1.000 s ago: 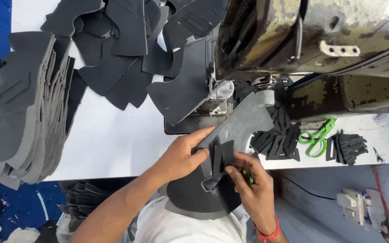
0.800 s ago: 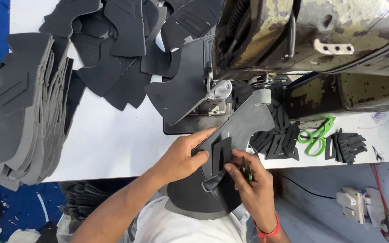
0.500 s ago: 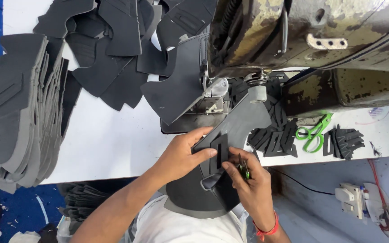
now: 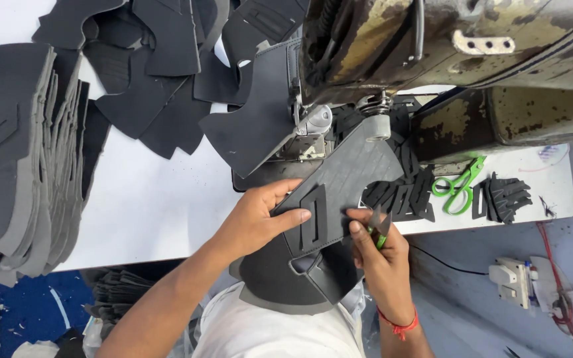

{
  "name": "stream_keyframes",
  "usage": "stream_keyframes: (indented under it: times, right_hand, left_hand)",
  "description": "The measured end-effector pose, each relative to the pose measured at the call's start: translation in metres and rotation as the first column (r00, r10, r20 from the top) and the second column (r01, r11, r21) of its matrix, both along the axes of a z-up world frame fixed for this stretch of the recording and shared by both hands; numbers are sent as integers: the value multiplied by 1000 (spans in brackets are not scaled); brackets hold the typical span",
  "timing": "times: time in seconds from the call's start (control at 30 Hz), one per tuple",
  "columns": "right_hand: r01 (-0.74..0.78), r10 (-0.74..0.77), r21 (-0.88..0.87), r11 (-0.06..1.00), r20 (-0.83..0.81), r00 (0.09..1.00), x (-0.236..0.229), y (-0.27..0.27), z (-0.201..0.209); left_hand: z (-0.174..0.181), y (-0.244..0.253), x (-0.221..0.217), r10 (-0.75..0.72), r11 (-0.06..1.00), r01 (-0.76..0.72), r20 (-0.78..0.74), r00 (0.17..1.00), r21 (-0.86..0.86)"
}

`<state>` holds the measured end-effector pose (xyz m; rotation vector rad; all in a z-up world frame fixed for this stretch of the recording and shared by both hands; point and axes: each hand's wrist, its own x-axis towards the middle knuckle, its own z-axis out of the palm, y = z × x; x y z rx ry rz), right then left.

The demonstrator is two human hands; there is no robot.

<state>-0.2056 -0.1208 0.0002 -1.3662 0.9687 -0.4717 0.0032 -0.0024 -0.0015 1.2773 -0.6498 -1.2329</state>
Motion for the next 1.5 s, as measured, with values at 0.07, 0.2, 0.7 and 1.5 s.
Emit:
stream_keyframes:
  times: [0.07, 0.2, 0.7, 1.5]
  right_hand:
    - [-6, 6, 4, 1000, 4, 1000, 2, 0, 0]
    - [-12, 11, 35, 999, 24, 1000, 0, -3, -3]
    - [-250, 241, -84, 965, -100, 965, 15, 2, 12]
    - [-115, 112, -29, 993, -90, 990, 90, 13, 21]
  left_hand:
    - [1, 2, 0, 4, 1000, -4, 7, 1000, 6]
    - [5, 3, 0, 12, 1000, -12, 29, 1000, -3]
    - [35, 10, -9, 84, 990, -132, 528, 845, 55]
    - [57, -30, 84, -59, 975, -69, 540, 840, 213]
